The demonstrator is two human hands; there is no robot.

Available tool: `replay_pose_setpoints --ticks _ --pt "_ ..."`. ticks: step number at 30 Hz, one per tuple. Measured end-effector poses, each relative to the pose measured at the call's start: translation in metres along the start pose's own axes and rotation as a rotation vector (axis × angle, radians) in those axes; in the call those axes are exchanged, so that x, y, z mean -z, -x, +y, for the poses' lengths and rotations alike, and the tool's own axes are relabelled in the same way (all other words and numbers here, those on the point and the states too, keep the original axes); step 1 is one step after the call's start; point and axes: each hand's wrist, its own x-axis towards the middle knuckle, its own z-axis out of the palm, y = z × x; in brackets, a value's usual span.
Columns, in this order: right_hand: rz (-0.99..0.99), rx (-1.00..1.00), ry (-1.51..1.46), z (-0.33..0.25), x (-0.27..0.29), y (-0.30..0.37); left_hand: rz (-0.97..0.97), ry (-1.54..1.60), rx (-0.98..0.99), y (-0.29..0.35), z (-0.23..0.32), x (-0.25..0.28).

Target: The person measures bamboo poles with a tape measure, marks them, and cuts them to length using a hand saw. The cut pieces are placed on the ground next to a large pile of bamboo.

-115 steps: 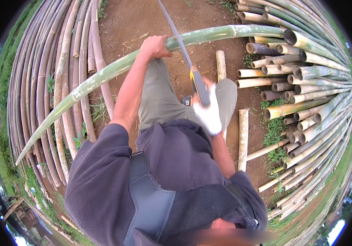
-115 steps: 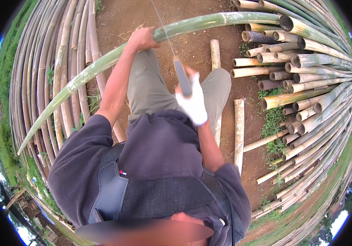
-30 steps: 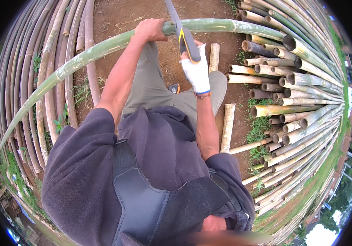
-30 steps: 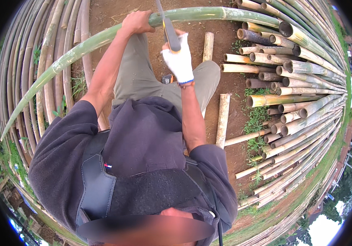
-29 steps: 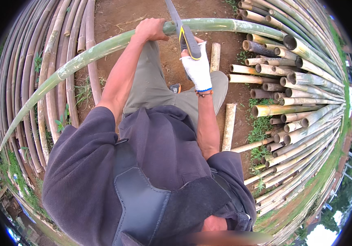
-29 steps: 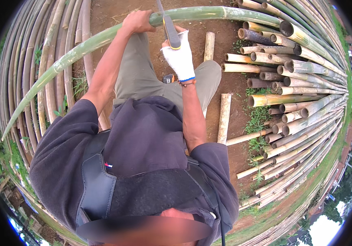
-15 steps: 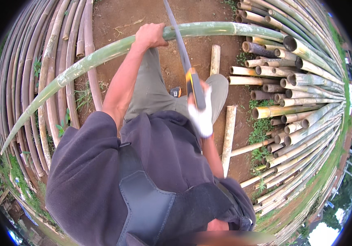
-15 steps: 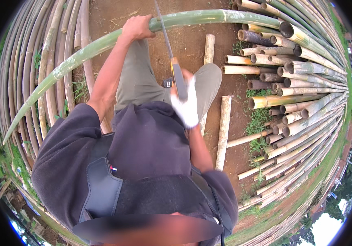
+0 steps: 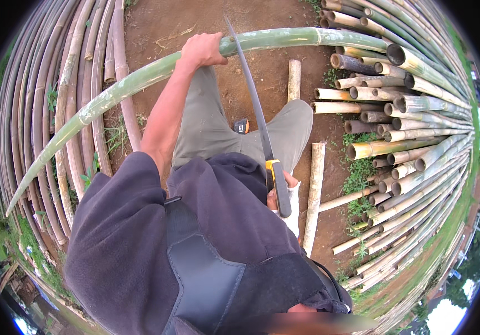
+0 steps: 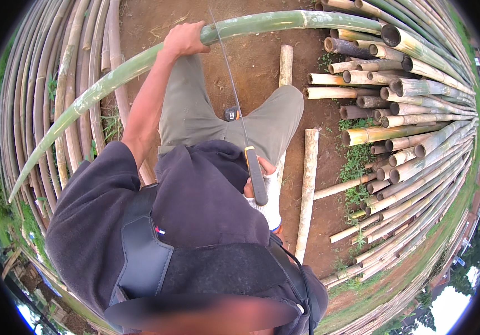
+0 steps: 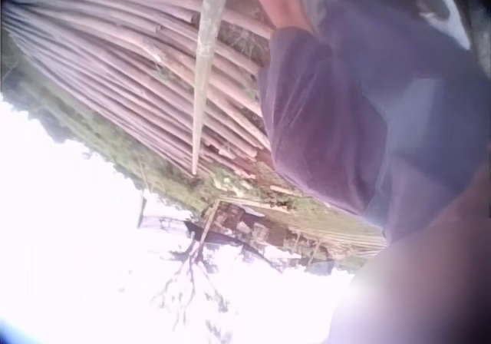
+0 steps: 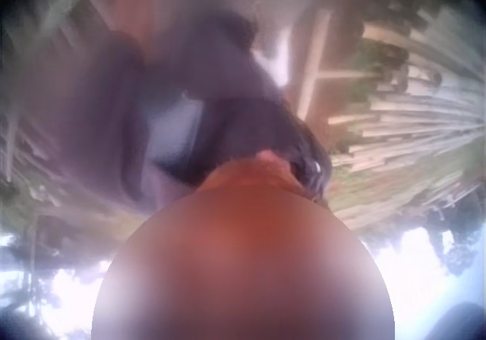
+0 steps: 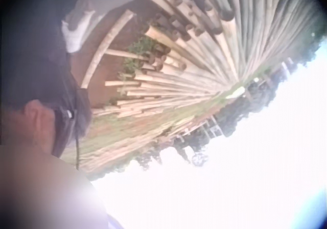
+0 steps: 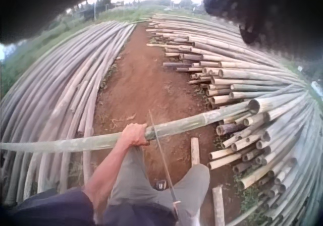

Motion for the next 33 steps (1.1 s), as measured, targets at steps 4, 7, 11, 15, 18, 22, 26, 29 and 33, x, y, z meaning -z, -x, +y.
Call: replay_pose_setpoints --ticks 4,7,11,15,18,22,26,29,33 --pt "-0.104 -0.098 -0.223 -0.004 -0.05 -0.152 0.01 0.036 0.02 0.01 0.006 0.002" --pt "-0.017 0.232 -0.136 -0.002 -0.081 -0.248 0.021 0.046 -0.023 0.001 0.016 0.015" --pt "-0.055 0.029 -0.182 -0.012 -0.065 -0.175 -0.004 0.036 -0.013 0.013 0.007 0.019" --pt "-0.097 -0.27 -0.176 -0.013 0.004 -0.02 -0.012 0.034 0.016 0.013 0.009 0.016" --pt "-0.118 -0.219 -0.193 -0.028 0.013 -0.003 -0.012 0.03 0.056 0.012 0.014 0.017" --pt "-0.11 0.018 -0.053 -0.003 -0.036 -0.15 0.014 0.064 0.031 0.01 0.023 0.016" --pt "-0.085 0.07 -0.097 -0.02 -0.079 -0.247 0.04 0.084 0.027 0.01 0.023 0.03" --pt "-0.115 -0.183 -0.185 -0.031 -0.067 -0.19 0.02 0.07 0.01 0.018 0.027 0.034" --pt "-0.163 -0.342 -0.847 0.011 -0.018 -0.041 0.047 0.091 -0.013 0.016 0.019 0.022"
